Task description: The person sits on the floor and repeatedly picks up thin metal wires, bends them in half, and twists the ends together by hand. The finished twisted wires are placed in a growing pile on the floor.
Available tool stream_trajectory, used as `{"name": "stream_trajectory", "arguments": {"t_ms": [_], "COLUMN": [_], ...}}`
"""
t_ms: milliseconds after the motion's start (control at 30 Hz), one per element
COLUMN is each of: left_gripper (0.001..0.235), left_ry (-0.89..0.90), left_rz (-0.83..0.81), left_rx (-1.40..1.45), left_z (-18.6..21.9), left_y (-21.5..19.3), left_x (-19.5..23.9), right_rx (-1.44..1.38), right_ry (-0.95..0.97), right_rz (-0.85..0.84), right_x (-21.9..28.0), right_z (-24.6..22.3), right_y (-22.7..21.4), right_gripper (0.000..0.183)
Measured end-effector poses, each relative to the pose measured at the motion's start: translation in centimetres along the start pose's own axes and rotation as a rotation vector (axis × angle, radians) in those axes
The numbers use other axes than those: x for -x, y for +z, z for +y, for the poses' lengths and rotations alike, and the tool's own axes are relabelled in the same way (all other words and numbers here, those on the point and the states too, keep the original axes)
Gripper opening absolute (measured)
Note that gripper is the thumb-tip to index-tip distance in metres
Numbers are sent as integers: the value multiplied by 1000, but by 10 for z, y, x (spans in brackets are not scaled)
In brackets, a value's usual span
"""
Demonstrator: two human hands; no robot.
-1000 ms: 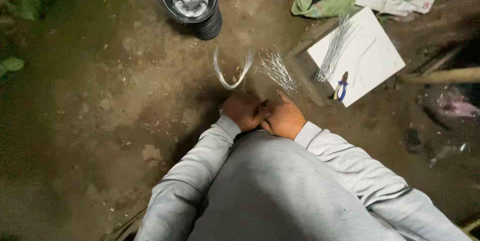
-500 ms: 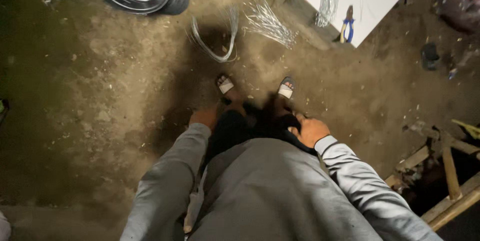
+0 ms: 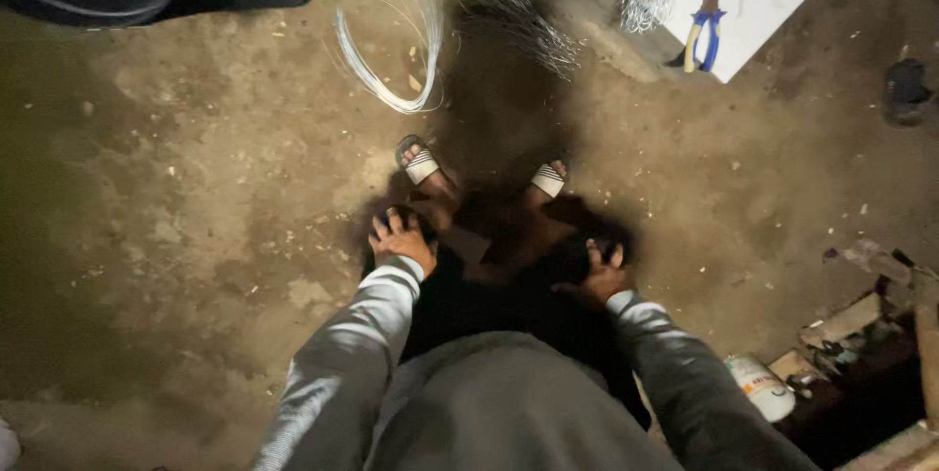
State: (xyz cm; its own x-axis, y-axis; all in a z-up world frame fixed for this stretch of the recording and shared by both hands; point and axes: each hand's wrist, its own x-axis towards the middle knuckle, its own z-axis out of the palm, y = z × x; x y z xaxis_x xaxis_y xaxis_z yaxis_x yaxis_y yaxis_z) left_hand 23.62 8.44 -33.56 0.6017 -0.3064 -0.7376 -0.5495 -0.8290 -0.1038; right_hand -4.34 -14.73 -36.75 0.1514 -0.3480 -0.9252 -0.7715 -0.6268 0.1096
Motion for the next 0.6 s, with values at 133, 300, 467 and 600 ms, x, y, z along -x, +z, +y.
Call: {"name": "stream_trajectory", "arguments": {"t_ms": [133,300,467,600], "left_gripper": [49,29,25,30], "left_ry": [95,10,-20,-100], "left_rz": [-82,-5,13,16], "left_rx": [172,223,157,206], "left_z": [24,48,47,48], "left_y": [10,68,146,178], "left_x": [-91,-238,-378,-455], "right_rx": [-13,-36,-15,22], "right_ry": [-200,-198,-324,-500], "right_rz": [217,291,322,323], "right_x": [-121,-250,-327,-356], "right_z": [40,55,15,-25], "right_y": [-16,-49,-81,-104], "right_gripper": [99,81,69,60]}}
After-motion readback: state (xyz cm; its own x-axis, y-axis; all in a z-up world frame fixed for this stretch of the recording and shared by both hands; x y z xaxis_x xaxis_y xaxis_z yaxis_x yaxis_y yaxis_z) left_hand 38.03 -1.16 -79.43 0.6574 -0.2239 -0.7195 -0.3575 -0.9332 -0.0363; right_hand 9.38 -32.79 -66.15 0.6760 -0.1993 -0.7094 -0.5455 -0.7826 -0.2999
